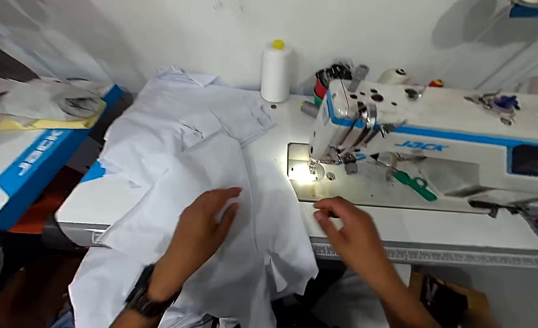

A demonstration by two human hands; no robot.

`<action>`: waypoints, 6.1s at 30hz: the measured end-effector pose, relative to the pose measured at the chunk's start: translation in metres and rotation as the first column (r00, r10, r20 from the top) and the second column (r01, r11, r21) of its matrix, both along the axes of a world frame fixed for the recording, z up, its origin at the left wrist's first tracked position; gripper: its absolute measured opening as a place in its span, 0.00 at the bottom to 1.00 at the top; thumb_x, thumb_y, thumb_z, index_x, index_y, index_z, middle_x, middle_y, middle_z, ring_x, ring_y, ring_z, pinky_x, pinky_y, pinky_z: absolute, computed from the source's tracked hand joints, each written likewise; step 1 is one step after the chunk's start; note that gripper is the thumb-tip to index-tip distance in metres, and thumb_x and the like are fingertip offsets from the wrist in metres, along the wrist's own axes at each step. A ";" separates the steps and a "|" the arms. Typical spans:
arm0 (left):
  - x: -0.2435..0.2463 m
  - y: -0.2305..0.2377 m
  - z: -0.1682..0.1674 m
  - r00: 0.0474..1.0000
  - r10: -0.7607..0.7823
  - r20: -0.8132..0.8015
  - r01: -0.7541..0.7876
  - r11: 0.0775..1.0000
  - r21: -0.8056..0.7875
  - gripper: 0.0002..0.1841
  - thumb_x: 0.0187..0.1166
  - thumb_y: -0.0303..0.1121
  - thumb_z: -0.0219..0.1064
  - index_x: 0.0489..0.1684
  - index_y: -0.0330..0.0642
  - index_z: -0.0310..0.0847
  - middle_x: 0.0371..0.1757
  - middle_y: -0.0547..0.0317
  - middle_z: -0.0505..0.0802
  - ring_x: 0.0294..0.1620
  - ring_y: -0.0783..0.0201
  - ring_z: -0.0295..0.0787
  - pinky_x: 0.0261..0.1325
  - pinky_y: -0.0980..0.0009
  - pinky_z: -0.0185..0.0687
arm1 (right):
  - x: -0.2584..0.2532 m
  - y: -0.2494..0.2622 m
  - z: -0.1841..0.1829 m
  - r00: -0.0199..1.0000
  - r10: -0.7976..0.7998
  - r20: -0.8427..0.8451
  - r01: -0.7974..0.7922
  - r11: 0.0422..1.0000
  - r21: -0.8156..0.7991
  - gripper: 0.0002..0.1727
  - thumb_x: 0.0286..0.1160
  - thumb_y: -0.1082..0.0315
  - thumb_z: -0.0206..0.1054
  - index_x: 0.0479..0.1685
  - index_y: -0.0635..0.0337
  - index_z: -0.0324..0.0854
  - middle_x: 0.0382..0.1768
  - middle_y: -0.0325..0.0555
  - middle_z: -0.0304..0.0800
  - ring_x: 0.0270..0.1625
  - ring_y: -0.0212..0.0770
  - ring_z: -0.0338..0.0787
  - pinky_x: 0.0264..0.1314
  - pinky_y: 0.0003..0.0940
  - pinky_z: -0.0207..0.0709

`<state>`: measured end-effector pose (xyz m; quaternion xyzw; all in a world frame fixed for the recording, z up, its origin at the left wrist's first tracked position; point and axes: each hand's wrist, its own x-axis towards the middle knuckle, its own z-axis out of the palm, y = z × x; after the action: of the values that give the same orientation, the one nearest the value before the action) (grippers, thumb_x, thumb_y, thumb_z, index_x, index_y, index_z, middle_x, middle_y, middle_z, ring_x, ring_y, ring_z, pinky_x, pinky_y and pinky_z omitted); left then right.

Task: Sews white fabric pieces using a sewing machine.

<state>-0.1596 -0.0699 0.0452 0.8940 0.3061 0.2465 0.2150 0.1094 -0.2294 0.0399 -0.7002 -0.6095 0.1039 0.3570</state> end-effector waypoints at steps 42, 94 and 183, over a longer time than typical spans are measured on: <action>0.158 0.066 0.023 0.962 -0.168 -0.214 0.203 0.967 0.153 0.17 0.87 0.37 0.59 0.62 0.34 0.85 0.63 0.39 0.89 0.68 0.40 0.84 0.68 0.40 0.78 | 0.027 -0.021 -0.033 0.971 -0.095 0.220 0.081 0.994 0.068 0.30 0.69 0.35 0.71 0.60 0.48 0.89 0.65 0.45 0.85 0.70 0.53 0.81 0.68 0.57 0.77; 0.178 0.071 -0.020 0.824 -0.566 -0.021 0.548 0.806 -0.223 0.12 0.70 0.44 0.75 0.42 0.47 0.88 0.51 0.62 0.88 0.60 0.61 0.78 0.64 0.57 0.70 | 0.048 0.029 -0.048 0.932 -0.267 0.244 0.266 0.963 0.041 0.23 0.75 0.47 0.72 0.59 0.53 0.90 0.49 0.48 0.86 0.51 0.52 0.85 0.49 0.49 0.79; 0.202 0.143 -0.029 0.665 -0.698 -0.265 0.746 0.598 0.293 0.24 0.86 0.46 0.47 0.46 0.46 0.92 0.62 0.58 0.94 0.78 0.60 0.81 0.88 0.50 0.58 | 0.002 0.037 -0.053 0.839 -0.323 0.438 0.384 0.922 -0.056 0.30 0.84 0.39 0.52 0.72 0.42 0.86 0.74 0.37 0.86 0.81 0.53 0.78 0.82 0.69 0.62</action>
<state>0.0428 0.0730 0.0158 0.9778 -0.1232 0.1366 0.1008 0.1115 -0.1926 -0.0133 -0.8299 -0.5230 -0.0743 0.1797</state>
